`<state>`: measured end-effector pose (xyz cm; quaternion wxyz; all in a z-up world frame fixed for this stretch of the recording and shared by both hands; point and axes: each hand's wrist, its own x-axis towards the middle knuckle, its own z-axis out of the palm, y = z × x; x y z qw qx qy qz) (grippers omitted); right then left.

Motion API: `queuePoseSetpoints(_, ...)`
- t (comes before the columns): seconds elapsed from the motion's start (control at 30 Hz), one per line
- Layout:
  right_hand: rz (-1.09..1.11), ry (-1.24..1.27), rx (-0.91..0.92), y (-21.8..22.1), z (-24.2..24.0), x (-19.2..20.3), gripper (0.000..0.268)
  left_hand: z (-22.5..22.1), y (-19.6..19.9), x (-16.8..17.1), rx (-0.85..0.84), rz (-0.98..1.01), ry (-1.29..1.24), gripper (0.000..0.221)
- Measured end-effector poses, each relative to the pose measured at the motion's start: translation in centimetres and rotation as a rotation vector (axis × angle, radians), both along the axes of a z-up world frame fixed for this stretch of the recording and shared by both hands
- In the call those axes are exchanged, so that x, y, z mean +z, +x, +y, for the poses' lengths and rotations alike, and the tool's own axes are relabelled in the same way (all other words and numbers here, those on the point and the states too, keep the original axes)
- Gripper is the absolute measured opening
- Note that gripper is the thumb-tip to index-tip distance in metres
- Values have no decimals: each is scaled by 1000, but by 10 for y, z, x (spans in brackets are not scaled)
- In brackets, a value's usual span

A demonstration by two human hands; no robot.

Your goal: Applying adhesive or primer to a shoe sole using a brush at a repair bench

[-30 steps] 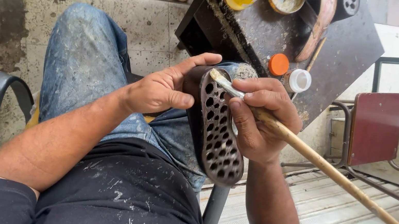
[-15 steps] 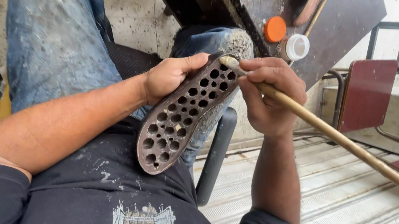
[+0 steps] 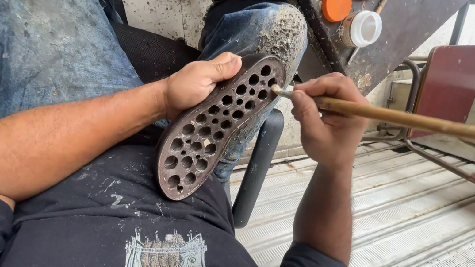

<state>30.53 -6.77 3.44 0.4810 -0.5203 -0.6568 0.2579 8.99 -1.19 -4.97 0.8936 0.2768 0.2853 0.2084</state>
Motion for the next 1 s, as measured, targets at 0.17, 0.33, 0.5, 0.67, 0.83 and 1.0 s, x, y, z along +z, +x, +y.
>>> queuePoseSetpoints(0.17,141,76,-85,-19,8,-3,19,0,2,0,-5,2,75,33)
queuePoseSetpoints(0.33,208,73,96,-28,13,-16,19,4,5,-17,-19,13,83,35)
queuePoseSetpoints(0.5,55,154,69,-26,13,-14,20,6,5,-14,-34,25,116,37)
queuePoseSetpoints(0.67,13,163,44,-12,18,-12,20,2,4,-12,6,11,119,33)
queuePoseSetpoints(0.83,38,70,1,-15,-1,-4,20,-2,0,-1,22,3,93,33)
queuePoseSetpoints(1.0,184,67,5,-21,7,-11,24,0,2,-11,20,-6,95,32)
